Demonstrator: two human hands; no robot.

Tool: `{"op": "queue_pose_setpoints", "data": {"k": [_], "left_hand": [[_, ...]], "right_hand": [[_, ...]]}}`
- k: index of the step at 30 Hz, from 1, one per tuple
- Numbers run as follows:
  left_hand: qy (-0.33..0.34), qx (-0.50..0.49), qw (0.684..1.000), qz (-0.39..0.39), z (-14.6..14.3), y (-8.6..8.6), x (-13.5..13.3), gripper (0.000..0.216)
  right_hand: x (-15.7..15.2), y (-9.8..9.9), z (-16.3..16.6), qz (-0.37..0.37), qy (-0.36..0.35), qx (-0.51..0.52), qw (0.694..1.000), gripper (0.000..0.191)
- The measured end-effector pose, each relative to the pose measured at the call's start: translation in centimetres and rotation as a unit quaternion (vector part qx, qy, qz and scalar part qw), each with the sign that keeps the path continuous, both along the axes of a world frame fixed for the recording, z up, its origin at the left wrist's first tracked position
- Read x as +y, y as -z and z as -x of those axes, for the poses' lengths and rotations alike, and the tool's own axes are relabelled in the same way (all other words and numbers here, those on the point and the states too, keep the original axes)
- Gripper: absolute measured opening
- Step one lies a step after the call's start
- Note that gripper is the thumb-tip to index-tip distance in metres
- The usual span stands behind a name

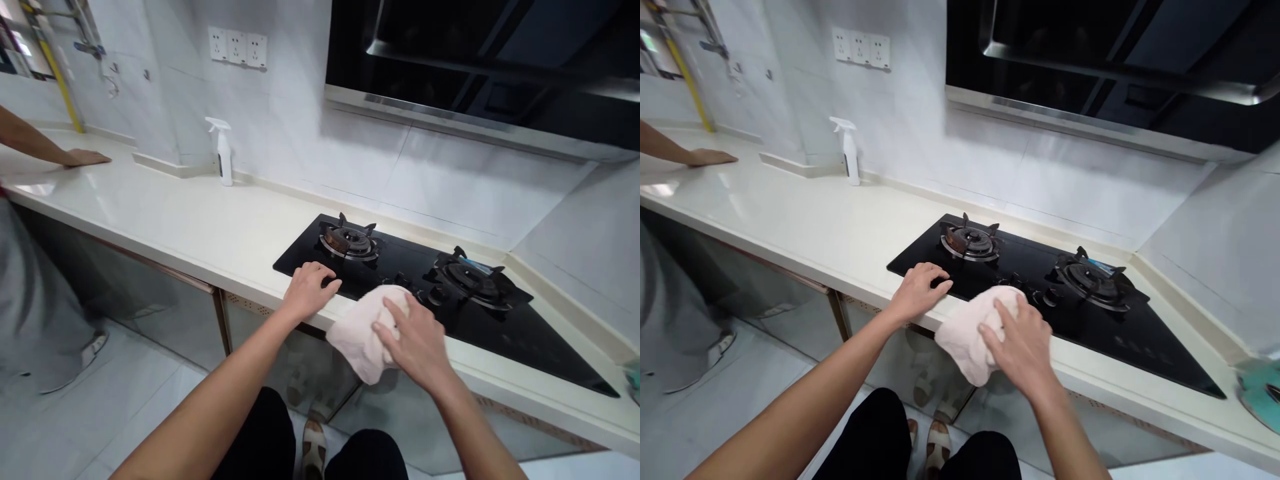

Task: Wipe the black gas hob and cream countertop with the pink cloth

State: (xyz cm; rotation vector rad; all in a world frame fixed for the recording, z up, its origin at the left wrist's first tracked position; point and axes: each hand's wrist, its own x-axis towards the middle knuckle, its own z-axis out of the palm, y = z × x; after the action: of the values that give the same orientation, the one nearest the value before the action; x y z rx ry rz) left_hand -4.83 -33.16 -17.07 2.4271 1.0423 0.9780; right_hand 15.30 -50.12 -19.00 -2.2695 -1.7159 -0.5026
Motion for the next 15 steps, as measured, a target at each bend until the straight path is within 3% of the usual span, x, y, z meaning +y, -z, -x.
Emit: {"op": "queue_pose_setpoints", "data": {"k": [5,10,15], "left_hand": [[0.049,0.043,0.998,0.016,0.3,-0.5,0.8,0.039],[0.086,0.129,0.988,0.008,0.2,-0.3,0.7,0.044],[-0.013,0.118,0.993,-0.016,0.1,0.2,-1.6,0.051]], "right_hand": [[4.2,-0.5,3.7,-0.042,-0.148,0.041,0.987,0.046],[4.7,-0.5,2.5,-0.046,-0.224,0.152,0.962,0.041],[4.7,0.1,-0.2,-0.064,-0.297,0.249,0.919,0.04]]}}
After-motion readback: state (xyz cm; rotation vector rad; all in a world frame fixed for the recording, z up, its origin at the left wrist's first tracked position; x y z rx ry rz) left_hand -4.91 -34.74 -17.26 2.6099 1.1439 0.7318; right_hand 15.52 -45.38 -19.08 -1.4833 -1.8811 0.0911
